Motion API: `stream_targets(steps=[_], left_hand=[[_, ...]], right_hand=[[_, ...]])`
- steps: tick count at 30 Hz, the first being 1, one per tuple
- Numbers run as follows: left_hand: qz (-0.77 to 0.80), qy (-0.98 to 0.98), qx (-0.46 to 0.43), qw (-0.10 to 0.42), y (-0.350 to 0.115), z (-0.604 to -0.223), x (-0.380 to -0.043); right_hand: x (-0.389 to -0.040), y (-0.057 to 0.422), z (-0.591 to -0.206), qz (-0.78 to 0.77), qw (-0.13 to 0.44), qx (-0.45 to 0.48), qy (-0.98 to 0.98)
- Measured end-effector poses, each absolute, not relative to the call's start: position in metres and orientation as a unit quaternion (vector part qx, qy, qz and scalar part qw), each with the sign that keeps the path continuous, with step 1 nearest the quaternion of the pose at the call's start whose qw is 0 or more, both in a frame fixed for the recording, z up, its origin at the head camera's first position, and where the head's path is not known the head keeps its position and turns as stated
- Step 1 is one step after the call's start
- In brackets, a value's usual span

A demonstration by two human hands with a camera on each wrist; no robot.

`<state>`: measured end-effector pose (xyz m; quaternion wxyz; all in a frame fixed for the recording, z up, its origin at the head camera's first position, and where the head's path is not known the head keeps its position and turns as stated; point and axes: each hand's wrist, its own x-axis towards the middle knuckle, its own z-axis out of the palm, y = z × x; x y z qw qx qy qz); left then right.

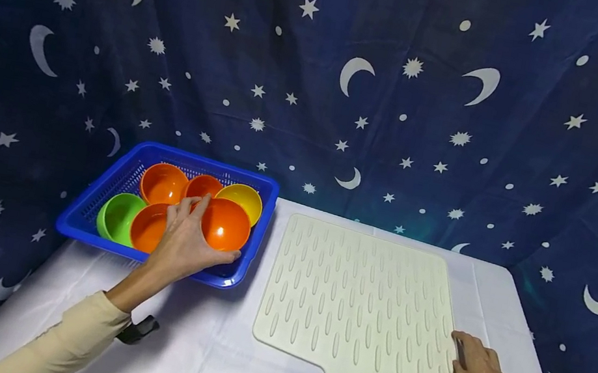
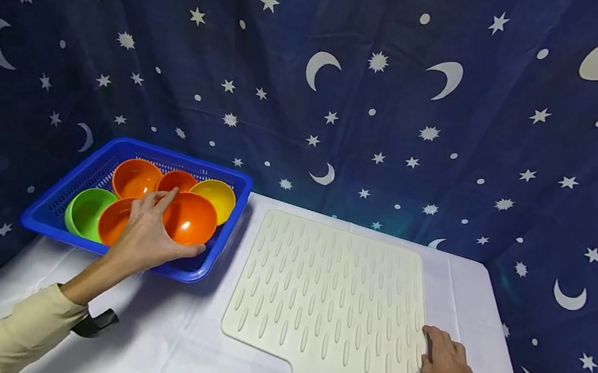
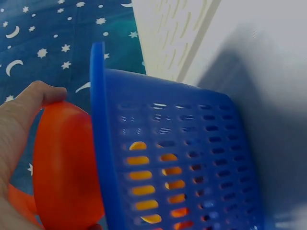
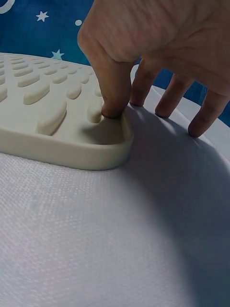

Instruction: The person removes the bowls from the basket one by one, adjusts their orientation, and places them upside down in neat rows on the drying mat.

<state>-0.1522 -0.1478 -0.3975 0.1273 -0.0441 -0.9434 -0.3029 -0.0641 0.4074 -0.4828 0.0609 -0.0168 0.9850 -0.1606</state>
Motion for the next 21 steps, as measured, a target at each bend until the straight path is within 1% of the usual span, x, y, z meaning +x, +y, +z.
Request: stream_targets(steps=[6, 11, 21], left_hand=[[-0.317, -0.936, -0.059, 0.141, -0.139, -0.393, -0.150], [-0.322, -0.934, -0.061, 0.139, -0.131, -0.389, -0.147], [-0.312, -0.938, -0.076, 0.129, -0.109, -0.380, -0.146]], right_hand=[[-0.063, 0.407, -0.484, -0.159, 0.054, -0.028, 0.985], [-0.063, 0.407, -0.483, -0.156, 0.048, -0.030, 0.986], [-0.065, 0.410, -0.483, -0.150, 0.076, -0.001, 0.986]])
